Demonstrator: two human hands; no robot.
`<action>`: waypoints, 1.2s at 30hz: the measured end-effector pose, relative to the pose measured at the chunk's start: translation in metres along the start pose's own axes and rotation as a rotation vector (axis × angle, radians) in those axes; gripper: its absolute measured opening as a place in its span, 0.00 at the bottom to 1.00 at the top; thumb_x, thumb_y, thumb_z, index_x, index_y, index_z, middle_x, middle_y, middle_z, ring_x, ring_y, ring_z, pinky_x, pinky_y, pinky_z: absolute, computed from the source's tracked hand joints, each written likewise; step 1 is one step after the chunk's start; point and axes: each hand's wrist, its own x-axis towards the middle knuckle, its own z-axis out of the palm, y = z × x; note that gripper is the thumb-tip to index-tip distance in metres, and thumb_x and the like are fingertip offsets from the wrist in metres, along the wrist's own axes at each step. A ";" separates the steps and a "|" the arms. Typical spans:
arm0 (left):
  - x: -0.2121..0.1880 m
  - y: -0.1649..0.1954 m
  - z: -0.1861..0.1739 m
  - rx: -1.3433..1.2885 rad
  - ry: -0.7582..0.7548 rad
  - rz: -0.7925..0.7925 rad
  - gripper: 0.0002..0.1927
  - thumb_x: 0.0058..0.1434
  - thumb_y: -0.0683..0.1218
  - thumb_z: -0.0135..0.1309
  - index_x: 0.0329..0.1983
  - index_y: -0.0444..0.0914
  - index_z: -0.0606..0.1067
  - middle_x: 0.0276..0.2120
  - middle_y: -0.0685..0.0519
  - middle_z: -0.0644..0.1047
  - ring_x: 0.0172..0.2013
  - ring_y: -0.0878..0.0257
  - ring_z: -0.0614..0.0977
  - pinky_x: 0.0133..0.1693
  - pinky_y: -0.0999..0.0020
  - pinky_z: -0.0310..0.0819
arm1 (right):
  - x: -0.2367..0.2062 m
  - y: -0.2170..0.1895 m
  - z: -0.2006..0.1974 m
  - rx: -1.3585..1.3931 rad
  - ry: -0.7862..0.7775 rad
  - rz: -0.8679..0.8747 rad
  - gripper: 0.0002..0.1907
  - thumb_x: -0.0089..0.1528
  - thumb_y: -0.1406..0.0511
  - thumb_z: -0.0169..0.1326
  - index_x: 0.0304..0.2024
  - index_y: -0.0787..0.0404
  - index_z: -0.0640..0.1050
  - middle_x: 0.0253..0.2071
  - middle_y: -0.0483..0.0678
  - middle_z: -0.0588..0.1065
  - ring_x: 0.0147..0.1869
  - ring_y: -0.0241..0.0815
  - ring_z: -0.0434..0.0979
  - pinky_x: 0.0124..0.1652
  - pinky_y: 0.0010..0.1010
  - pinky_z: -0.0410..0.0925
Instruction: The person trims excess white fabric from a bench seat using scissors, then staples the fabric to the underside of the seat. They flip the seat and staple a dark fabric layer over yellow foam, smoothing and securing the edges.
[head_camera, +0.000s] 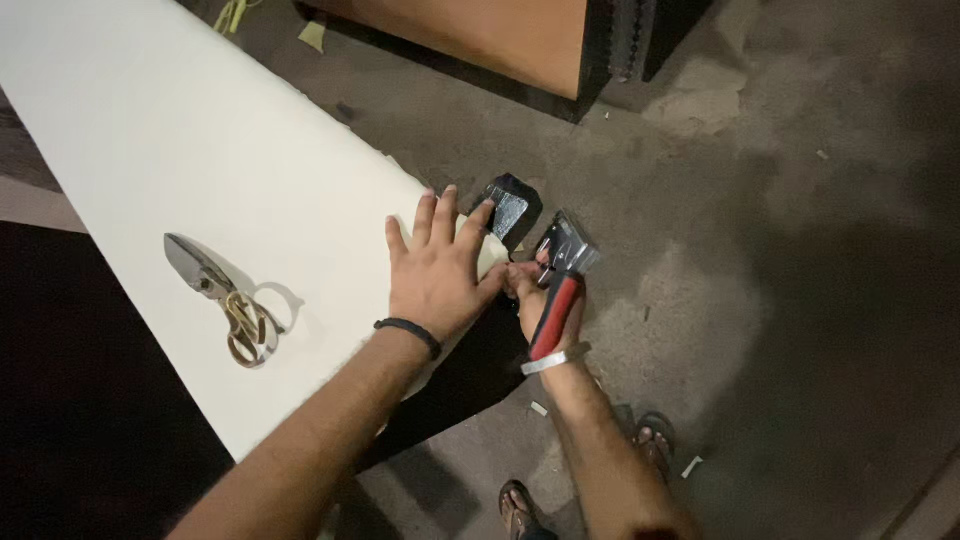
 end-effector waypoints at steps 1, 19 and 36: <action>0.000 0.003 -0.001 0.010 -0.005 -0.011 0.40 0.57 0.65 0.55 0.71 0.50 0.62 0.71 0.40 0.58 0.71 0.41 0.54 0.62 0.24 0.43 | -0.004 0.002 -0.006 0.079 -0.054 -0.009 0.20 0.62 0.76 0.58 0.54 0.63 0.66 0.45 0.52 0.76 0.42 0.37 0.78 0.41 0.27 0.75; -0.006 0.016 0.005 0.083 -0.009 -0.041 0.39 0.57 0.65 0.56 0.70 0.50 0.63 0.69 0.42 0.60 0.70 0.40 0.56 0.60 0.22 0.45 | -0.018 -0.006 -0.093 -0.707 -0.539 -0.302 0.31 0.51 0.71 0.63 0.58 0.65 0.75 0.48 0.56 0.78 0.53 0.50 0.80 0.51 0.41 0.74; -0.009 0.009 0.005 -0.010 0.024 -0.039 0.28 0.73 0.61 0.34 0.74 0.49 0.60 0.71 0.43 0.59 0.73 0.42 0.53 0.65 0.27 0.38 | -0.012 -0.022 -0.090 -0.696 -0.638 -0.286 0.18 0.48 0.75 0.56 0.42 0.64 0.76 0.38 0.51 0.77 0.44 0.46 0.79 0.45 0.37 0.73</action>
